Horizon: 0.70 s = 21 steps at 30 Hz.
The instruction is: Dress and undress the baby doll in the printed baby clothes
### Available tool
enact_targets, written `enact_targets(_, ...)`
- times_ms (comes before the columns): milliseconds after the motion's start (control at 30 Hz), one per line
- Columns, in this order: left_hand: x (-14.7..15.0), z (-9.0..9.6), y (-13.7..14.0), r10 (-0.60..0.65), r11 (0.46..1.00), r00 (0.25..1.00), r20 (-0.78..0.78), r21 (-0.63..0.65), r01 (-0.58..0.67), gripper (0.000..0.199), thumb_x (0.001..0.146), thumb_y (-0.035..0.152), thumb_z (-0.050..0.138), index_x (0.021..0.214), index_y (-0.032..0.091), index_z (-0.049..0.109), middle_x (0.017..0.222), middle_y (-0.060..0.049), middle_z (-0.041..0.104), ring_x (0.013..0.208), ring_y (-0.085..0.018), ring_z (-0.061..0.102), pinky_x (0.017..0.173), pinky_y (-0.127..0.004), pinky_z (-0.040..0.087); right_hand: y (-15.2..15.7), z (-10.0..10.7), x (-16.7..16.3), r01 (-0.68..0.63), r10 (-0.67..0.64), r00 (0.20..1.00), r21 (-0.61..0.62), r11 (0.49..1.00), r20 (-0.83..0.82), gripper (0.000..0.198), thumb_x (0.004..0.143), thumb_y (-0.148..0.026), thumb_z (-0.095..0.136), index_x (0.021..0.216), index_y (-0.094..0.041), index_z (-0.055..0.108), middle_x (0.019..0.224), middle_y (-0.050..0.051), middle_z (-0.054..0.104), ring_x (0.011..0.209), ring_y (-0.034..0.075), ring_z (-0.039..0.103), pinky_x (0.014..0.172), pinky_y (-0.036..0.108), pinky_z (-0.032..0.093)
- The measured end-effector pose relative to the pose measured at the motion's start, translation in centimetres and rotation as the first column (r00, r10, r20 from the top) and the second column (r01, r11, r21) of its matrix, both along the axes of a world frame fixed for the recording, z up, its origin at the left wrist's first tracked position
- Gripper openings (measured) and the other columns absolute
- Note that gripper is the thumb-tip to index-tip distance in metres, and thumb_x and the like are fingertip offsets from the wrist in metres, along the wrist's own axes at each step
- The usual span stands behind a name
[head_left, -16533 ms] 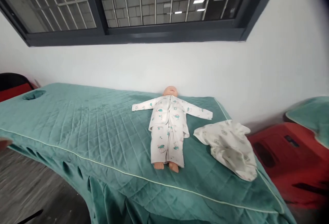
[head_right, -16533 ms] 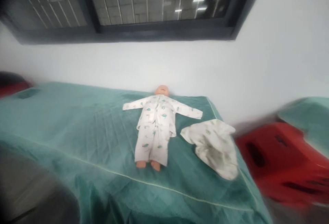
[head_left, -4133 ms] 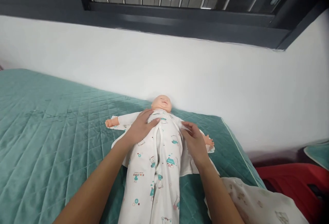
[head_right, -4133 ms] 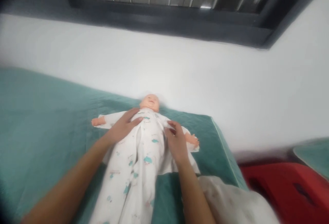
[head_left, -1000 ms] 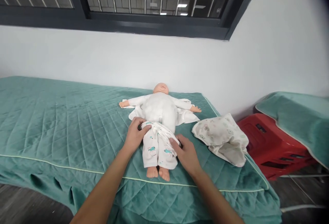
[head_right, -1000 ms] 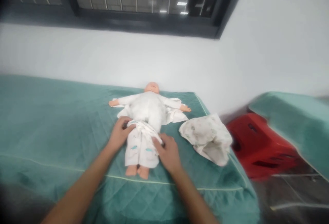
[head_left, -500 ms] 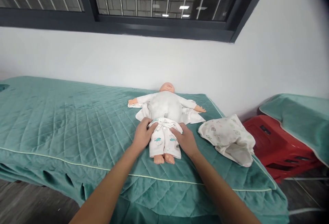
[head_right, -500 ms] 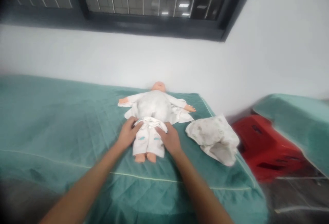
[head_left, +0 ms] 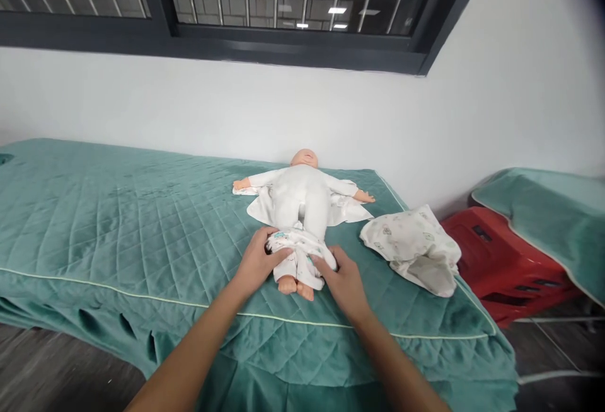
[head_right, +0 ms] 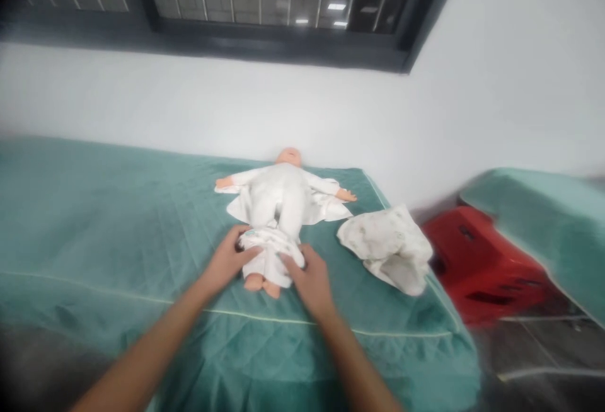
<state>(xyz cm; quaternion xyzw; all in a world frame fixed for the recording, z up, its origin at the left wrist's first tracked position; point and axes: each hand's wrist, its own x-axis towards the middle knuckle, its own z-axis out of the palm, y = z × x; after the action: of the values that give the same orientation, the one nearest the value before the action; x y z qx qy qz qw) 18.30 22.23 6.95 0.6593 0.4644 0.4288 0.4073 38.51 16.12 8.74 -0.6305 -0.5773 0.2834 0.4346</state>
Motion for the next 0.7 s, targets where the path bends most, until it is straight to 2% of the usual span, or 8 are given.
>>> enact_targets(100, -0.4, 0.6, -0.1, -0.005, 1.000, 1.000, 0.016, -0.026, 0.006, 0.039, 0.079, 0.044, 0.069, 0.108, 0.020, 0.059, 0.105, -0.004, 0.063, 0.098, -0.020, 0.058, 0.088, -0.033, 0.046, -2.2, 0.2, -0.1, -0.112, 0.112, 0.994, -0.015, 0.994, 0.021, 0.039, 0.082, -0.053, 0.065, 0.096, -0.017, 0.059, 0.089, 0.003, 0.063, 0.083, 0.021, 0.057, 0.075, 0.032, 0.044)
enact_targets(167, -1.2, 0.9, -0.7, -0.084, 0.994, 0.994, 0.064, -0.058, 0.087, 0.045, 0.079, 0.045, 0.068, 0.115, 0.020, 0.056, 0.112, -0.005, 0.062, 0.103, -0.021, 0.058, 0.092, -0.034, 0.046, -2.9, 0.5, 0.2, -0.194, 0.195, 0.979, -0.028, 0.981, 0.059, 0.050, 0.075, -0.050, 0.073, 0.110, -0.017, 0.056, 0.103, 0.005, 0.063, 0.095, 0.025, 0.058, 0.082, 0.036, 0.046)
enact_targets(233, -2.0, 1.0, -1.8, -0.217, 0.971, 0.971, 0.099, -0.076, 0.225, 0.065, 0.076, 0.046, 0.072, 0.130, 0.022, 0.047, 0.129, -0.008, 0.055, 0.116, -0.024, 0.054, 0.099, -0.036, 0.045, -3.2, 0.6, 0.4, -0.238, 0.243, 0.964, -0.052, 0.970, 0.108, 0.070, 0.064, -0.047, 0.082, 0.121, -0.019, 0.052, 0.116, 0.008, 0.060, 0.107, 0.030, 0.055, 0.090, 0.041, 0.046)
enact_targets(300, -2.5, 0.8, -3.2, -0.301, 0.952, 0.953, 0.043, -0.050, 0.303, 0.093, 0.066, 0.046, 0.081, 0.143, 0.026, 0.034, 0.143, -0.010, 0.043, 0.129, -0.028, 0.045, 0.108, -0.040, 0.039, -3.3, 0.5, 0.4, -0.238, 0.245, 0.957, -0.060, 0.969, 0.157, 0.083, 0.055, -0.044, 0.088, 0.125, -0.020, 0.049, 0.123, 0.010, 0.056, 0.115, 0.033, 0.050, 0.096, 0.045, 0.044)
enact_targets(400, -2.4, 0.3, -4.7, -0.226, 0.971, 0.964, -0.143, 0.053, 0.235, 0.109, 0.054, 0.043, 0.089, 0.145, 0.026, 0.032, 0.142, -0.012, 0.041, 0.133, -0.033, 0.038, 0.112, -0.046, 0.033, -3.3, 0.6, -0.1, -0.222, 0.220, 0.960, -0.006, 0.975, 0.173, 0.076, 0.057, -0.043, 0.086, 0.120, -0.020, 0.052, 0.119, 0.010, 0.058, 0.110, 0.032, 0.053, 0.095, 0.045, 0.045)
enact_targets(467, -2.1, 0.3, -5.2, -0.165, 0.974, 0.962, -0.217, 0.119, 0.195, 0.102, 0.056, 0.040, 0.087, 0.143, 0.023, 0.038, 0.135, -0.013, 0.046, 0.128, -0.033, 0.042, 0.110, -0.047, 0.036, -3.2, 1.3, -0.4, -0.243, 0.238, 0.958, 0.013, 0.970, 0.160, 0.060, 0.067, -0.047, 0.079, 0.114, -0.019, 0.055, 0.109, 0.007, 0.062, 0.100, 0.028, 0.058, 0.088, 0.041, 0.047)
enact_targets(567, -2.1, 1.4, -5.3, -0.166, 0.969, 0.953, -0.252, 0.140, 0.206, 0.082, 0.065, 0.039, 0.081, 0.137, 0.022, 0.045, 0.131, -0.011, 0.053, 0.121, -0.029, 0.050, 0.105, -0.042, 0.041, -3.3, 3.2, -0.1, -0.281, 0.281, 0.934, -0.033, 0.959, 0.219, 0.043, 0.077, -0.054, 0.070, 0.100, -0.019, 0.060, 0.096, 0.003, 0.066, 0.088, 0.024, 0.060, 0.077, 0.034, 0.047)
enact_targets(700, -2.7, 4.4, -5.9, -0.185, 0.977, 0.943, -0.278, 0.049, 0.206, 0.057, 0.074, 0.038, 0.072, 0.126, 0.027, 0.053, 0.125, -0.003, 0.062, 0.111, -0.024, 0.059, 0.095, -0.035, 0.046, -3.5, 6.1, 1.6, -0.244, 0.283, 0.901, -0.153, 0.957, 0.329, 0.045, 0.078, -0.063, 0.066, 0.090, -0.020, 0.059, 0.086, 0.001, 0.067, 0.080, 0.022, 0.061, 0.067, 0.030, 0.045)
